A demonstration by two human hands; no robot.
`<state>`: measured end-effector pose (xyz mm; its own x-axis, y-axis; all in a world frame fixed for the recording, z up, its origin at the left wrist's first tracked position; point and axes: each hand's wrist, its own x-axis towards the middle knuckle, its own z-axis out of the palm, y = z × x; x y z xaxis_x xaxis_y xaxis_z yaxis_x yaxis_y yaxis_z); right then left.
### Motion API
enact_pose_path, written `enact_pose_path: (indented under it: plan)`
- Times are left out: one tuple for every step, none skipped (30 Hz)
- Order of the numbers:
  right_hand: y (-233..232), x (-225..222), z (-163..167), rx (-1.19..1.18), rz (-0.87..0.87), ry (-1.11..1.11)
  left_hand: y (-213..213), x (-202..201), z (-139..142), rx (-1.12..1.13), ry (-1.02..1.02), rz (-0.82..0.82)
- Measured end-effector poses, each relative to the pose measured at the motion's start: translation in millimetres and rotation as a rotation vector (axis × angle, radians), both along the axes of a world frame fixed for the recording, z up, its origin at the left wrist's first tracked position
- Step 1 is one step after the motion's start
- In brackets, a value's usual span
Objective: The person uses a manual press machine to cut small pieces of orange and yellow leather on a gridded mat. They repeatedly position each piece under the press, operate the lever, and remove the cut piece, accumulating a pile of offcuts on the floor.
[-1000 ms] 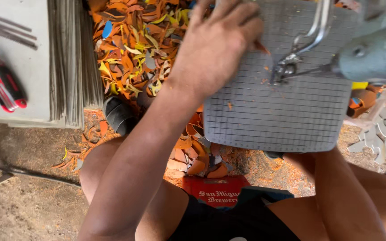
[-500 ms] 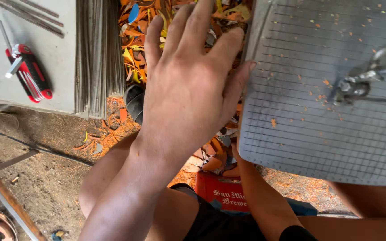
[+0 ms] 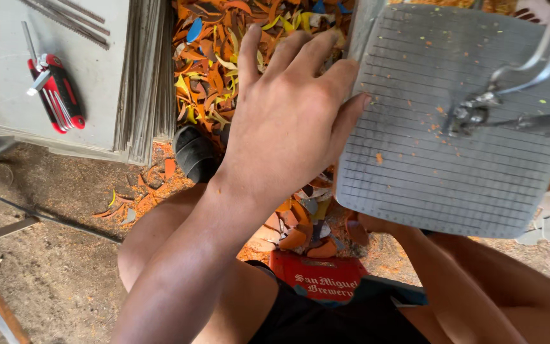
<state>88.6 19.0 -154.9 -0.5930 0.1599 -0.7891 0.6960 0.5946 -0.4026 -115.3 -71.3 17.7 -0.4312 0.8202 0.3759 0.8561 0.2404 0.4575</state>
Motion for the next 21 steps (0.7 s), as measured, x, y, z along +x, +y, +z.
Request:
enact_pose_path:
  plan:
    - [-2.9, 8.8, 14.3, -0.086, 0.009, 0.008, -1.5, 3.6, 2.9, 0.012, 0.008, -0.007]
    - [-3.3, 19.3, 33.1, -0.161, 0.012, 0.038, -2.7, 7.0, 5.6, 0.026, 0.017, -0.017]
    - [-4.7, 27.6, 53.3, -0.245, 0.014, 0.046, -2.7, 10.7, 9.4, 0.046, 0.001, -0.042]
    - [-6.0, 41.1, 78.4, -0.317, 0.019, 0.184, -4.9, 15.3, 13.5, 0.066, -0.015, -0.065]
    - [-4.7, 54.7, 104.2, -0.388, 0.019, 0.313, -6.9, 20.6, 17.5, 0.085, -0.029, -0.088]
    - [-1.5, 69.5, 130.5, -0.444, 0.027, 0.439, -8.2, 27.4, 21.3, 0.097, -0.111, -0.14]
    - [5.3, 80.6, 152.4, -0.382, 0.071, 0.693, -9.0, 34.8, 24.8, 0.108, -0.192, -0.192]
    - [12.5, 88.7, 169.0, -0.319, 0.12, 0.945, -9.7, 42.8, 28.2, 0.115, -0.273, -0.244]
    - [23.9, 91.8, 178.5, -0.182, 0.11, 1.086, -10.5, 51.6, 31.0, 0.141, -0.305, -0.338]
    - [36.5, 92.6, 183.1, -0.041, 0.096, 1.221, -11.5, 61.0, 32.9, 0.162, -0.339, -0.434]
    - [48.3, 91.8, 183.5, 0.058, -0.023, 1.251, -10.2, 69.0, 34.1, 0.183, -0.368, -0.531]
    - [60.3, 90.5, 181.6, 0.158, -0.144, 1.279, -6.6, 76.9, 34.1, 0.174, -0.338, -0.569]
    - [72.3, 89.6, 178.9, 0.262, -0.144, 1.259, -1.9, 85.2, 33.1, 0.164, -0.309, -0.605]
    - [84.2, 89.5, 176.7, 0.362, -0.144, 1.235, 2.9, 90.7, 31.4, 0.153, -0.281, -0.641]
    - [94.0, 90.4, 175.4, 0.461, -0.146, 1.206, 8.6, 91.5, 27.8, 0.103, -0.199, -0.623]
    - [101.5, 94.2, 177.0, 0.513, -0.181, 1.135, 14.4, 92.7, 23.8, 0.052, -0.127, -0.603]
    - [108.2, 98.5, 180.3, 0.564, -0.214, 1.059, 19.0, 94.6, 20.3, 0.004, -0.057, -0.583]
    - [113.0, 102.8, 184.5, 0.617, -0.247, 0.981, 20.9, 96.6, 17.9, -0.007, -0.052, -0.573]
    - [116.4, 106.1, 188.8, 0.618, -0.284, 0.978, 22.2, 97.5, 17.4, -0.017, -0.043, -0.565]
    - [118.4, 108.3, 192.6, 0.621, -0.32, 0.978, 24.5, 98.2, 17.2, -0.025, -0.031, -0.555]
    - [119.4, 109.0, 195.5, 0.618, -0.355, 0.98, 27.1, 99.3, 17.5, -0.037, -0.045, -0.562]
